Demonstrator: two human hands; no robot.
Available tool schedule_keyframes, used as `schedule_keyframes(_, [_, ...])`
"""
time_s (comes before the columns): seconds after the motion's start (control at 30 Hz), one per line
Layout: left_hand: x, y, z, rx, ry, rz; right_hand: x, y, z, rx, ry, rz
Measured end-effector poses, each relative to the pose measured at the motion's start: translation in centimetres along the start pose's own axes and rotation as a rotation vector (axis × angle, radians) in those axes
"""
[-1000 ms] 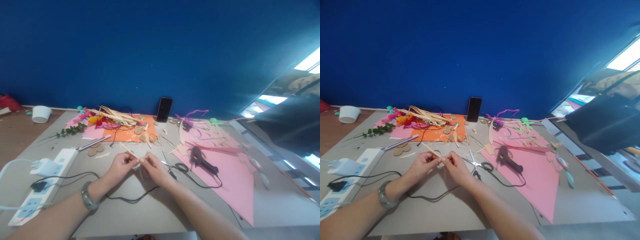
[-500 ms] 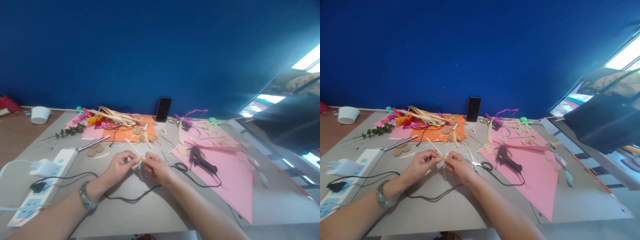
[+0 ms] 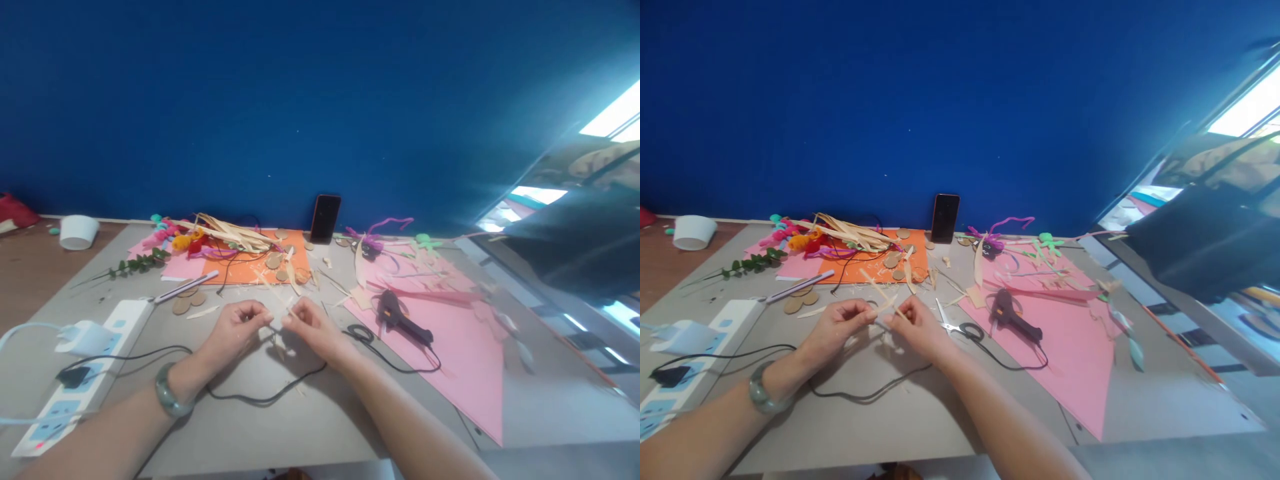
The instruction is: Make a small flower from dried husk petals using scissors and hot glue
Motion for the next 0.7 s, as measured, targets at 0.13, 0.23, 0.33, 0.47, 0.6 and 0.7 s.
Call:
schedule_keyframes(0.13, [0.6, 0.0, -0.5, 0.021, -0.019, 0.015, -0.2, 0.3, -2.0, 0.062, 0.013, 0.068])
schedule_keyframes(0.23, [0.7, -0.1, -0.6, 0.027, -0.047, 0.006, -0.1, 0.3, -2.3, 0.029, 0.042, 0.042])
schedule_keyframes(0.33, [0.5, 0.0, -0.6, 0.01, -0.086, -0.036, -0.2, 0.3, -2.2, 0.053, 0.042, 0.012])
schedule_keyframes(0.47, [0.3, 0.3, -0.8, 0.03, -0.144, -0.072, -0.7, 0.1, -2.0, 0.109, -0.018, -0.042])
schedule_keyframes(0.6, [-0.4, 0.5, -0.8, 0.061, -0.199, -0.116, -0.8, 0.2, -1.9, 0.133, -0.115, -0.098])
schedule_keyframes(0.7, [-1.1, 0.4, -0.5, 0.059, -0.224, -0.153, -0.3, 0.3, -1.5, 0.132, -0.209, -0.123])
Point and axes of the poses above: each hand's wrist, its own y-axis away from the middle knuckle, its own z-axis out of the back of the hand, x = y × z, the point moved 4 cm from there along -y, towards the middle knuckle, and after that the axes turned 6 degrees about y, right-handed, at the moved point
